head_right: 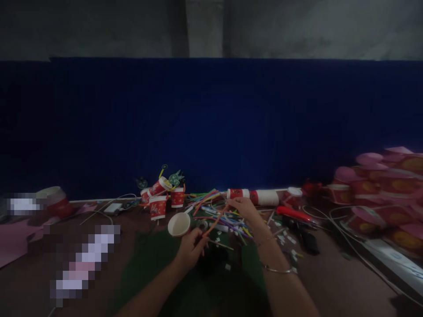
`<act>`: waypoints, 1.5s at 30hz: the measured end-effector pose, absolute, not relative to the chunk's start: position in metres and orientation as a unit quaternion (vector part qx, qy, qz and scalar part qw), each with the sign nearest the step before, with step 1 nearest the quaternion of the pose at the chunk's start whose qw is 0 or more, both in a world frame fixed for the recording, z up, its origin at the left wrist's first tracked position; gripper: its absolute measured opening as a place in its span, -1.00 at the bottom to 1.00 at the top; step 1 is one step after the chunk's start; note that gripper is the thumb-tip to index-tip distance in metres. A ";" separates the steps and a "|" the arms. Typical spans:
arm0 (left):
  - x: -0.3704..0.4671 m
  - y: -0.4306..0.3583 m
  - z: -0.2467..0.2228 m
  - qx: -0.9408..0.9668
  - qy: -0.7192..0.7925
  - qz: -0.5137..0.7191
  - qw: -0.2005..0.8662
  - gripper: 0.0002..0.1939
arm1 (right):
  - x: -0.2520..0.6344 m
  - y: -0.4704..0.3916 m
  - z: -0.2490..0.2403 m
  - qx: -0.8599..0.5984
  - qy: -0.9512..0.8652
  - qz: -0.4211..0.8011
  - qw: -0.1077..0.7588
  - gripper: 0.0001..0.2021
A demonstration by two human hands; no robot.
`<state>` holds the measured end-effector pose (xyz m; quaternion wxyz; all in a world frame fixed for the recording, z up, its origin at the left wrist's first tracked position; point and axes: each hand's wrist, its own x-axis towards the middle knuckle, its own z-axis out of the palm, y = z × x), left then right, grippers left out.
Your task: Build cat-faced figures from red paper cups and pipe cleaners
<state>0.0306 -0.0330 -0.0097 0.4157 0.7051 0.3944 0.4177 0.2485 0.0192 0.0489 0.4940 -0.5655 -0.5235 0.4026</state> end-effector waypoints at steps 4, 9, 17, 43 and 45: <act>0.028 -0.032 -0.011 0.752 0.399 0.379 0.361 -0.72 | 0.242 0.023 0.041 -0.581 -0.485 0.404 0.514 -0.67; 0.027 -0.036 -0.003 0.799 0.366 0.345 0.330 -0.76 | 0.229 0.031 0.027 -0.604 -0.459 0.377 0.531 -0.69; 0.026 -0.046 0.000 0.872 0.303 0.324 0.205 -0.80 | 0.258 0.042 0.021 -0.624 -0.354 0.297 0.630 -0.71; 0.023 -0.031 -0.008 0.840 0.386 0.348 0.156 -0.70 | 0.294 0.041 0.013 -0.728 -0.597 0.233 0.244 -0.79; 0.023 -0.031 -0.008 0.837 0.390 0.350 0.155 -0.71 | 0.302 0.041 0.018 -0.742 -0.603 0.181 0.230 -0.77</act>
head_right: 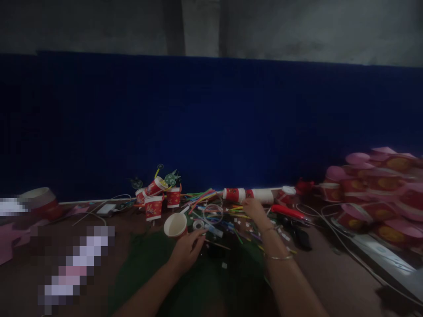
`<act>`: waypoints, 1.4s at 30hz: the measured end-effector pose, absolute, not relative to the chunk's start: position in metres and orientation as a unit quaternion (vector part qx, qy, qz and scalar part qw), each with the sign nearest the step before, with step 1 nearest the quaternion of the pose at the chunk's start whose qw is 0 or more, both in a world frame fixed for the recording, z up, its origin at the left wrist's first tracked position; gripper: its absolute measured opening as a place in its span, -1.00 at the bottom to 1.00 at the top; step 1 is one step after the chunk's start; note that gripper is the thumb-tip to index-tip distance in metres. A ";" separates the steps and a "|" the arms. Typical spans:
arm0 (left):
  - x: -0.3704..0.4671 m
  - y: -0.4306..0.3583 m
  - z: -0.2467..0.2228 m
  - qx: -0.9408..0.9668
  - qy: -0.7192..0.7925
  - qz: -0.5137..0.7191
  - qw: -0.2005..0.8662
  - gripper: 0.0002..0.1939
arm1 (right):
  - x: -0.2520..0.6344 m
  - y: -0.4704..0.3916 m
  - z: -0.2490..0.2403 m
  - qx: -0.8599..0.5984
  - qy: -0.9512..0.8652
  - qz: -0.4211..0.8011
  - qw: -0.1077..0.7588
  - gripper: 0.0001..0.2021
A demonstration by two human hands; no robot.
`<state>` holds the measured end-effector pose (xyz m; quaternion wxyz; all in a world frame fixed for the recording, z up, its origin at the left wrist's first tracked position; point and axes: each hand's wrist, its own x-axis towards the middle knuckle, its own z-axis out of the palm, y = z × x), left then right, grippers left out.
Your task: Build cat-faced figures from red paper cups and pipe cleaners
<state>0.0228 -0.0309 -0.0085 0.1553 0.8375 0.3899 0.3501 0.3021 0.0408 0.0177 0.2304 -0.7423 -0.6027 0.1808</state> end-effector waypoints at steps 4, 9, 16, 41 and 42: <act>0.023 -0.030 -0.010 0.838 0.385 0.355 0.152 -0.71 | 0.311 0.038 0.019 -0.756 -0.616 0.118 0.187 -0.79; 0.023 -0.030 -0.011 0.834 0.395 0.344 0.175 -0.70 | 0.308 0.034 0.005 -0.761 -0.622 0.078 0.165 -0.79; 0.022 -0.029 -0.013 0.821 0.380 0.367 0.219 -0.70 | 0.300 0.032 0.018 -0.728 -0.643 0.050 0.232 -0.84; 0.036 -0.039 -0.003 0.461 0.284 0.295 0.788 -0.55 | 0.162 -0.007 0.037 -0.377 -0.368 0.659 0.537 -0.78; 0.035 -0.039 -0.003 0.460 0.277 0.284 0.795 -0.55 | 0.161 -0.007 0.036 -0.373 -0.369 0.649 0.551 -0.77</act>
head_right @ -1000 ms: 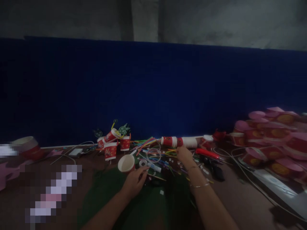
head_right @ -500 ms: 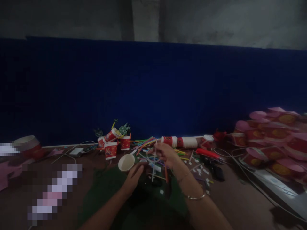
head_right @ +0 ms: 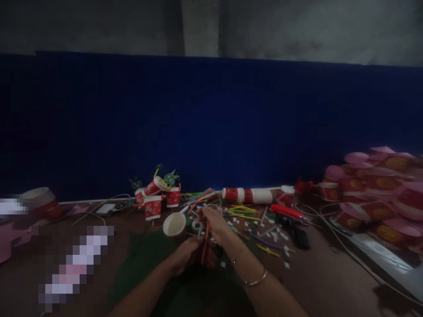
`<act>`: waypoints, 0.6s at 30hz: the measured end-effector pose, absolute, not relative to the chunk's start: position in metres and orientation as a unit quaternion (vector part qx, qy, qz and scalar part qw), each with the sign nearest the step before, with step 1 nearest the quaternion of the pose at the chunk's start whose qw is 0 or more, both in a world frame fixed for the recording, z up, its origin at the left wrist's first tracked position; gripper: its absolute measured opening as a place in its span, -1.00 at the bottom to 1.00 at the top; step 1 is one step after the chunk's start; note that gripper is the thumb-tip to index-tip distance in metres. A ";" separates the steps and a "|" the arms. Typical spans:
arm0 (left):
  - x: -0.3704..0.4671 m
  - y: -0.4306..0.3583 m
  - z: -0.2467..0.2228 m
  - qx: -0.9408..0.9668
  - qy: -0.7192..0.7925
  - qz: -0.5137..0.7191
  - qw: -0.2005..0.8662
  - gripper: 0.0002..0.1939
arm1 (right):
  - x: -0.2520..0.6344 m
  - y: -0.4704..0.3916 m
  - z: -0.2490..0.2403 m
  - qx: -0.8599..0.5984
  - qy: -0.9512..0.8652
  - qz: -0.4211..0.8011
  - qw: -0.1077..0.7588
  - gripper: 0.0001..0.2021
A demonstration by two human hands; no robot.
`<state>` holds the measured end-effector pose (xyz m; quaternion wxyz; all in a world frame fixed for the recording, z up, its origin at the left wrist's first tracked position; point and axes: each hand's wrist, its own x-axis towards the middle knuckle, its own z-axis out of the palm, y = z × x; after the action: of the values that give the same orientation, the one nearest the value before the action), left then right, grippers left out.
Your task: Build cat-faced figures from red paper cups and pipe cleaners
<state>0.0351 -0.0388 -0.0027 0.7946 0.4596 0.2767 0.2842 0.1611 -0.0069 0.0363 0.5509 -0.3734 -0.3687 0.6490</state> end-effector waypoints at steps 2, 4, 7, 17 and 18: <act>0.034 -0.039 -0.002 0.454 0.269 0.271 0.805 -0.57 | 0.159 -0.007 0.036 -0.357 -0.367 0.641 0.572 -0.74; 0.034 -0.039 -0.001 0.446 0.263 0.268 0.813 -0.59 | 0.157 -0.008 0.035 -0.339 -0.370 0.651 0.570 -0.70; 0.036 -0.039 0.003 0.422 0.267 0.275 0.821 -0.59 | 0.154 -0.011 0.034 -0.350 -0.397 0.659 0.534 -0.65; 0.027 -0.026 0.002 0.384 0.280 0.325 0.818 -0.67 | 0.189 0.006 0.036 -0.594 -0.661 0.302 0.345 -0.58; 0.026 -0.025 0.002 0.384 0.271 0.324 0.821 -0.68 | 0.205 0.010 0.039 -0.613 -0.659 0.273 0.339 -0.62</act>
<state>0.0260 -0.0254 0.0024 0.8210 0.3841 0.2713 0.3238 0.2046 0.0096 0.0385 0.3386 -0.6133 -0.6592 0.2732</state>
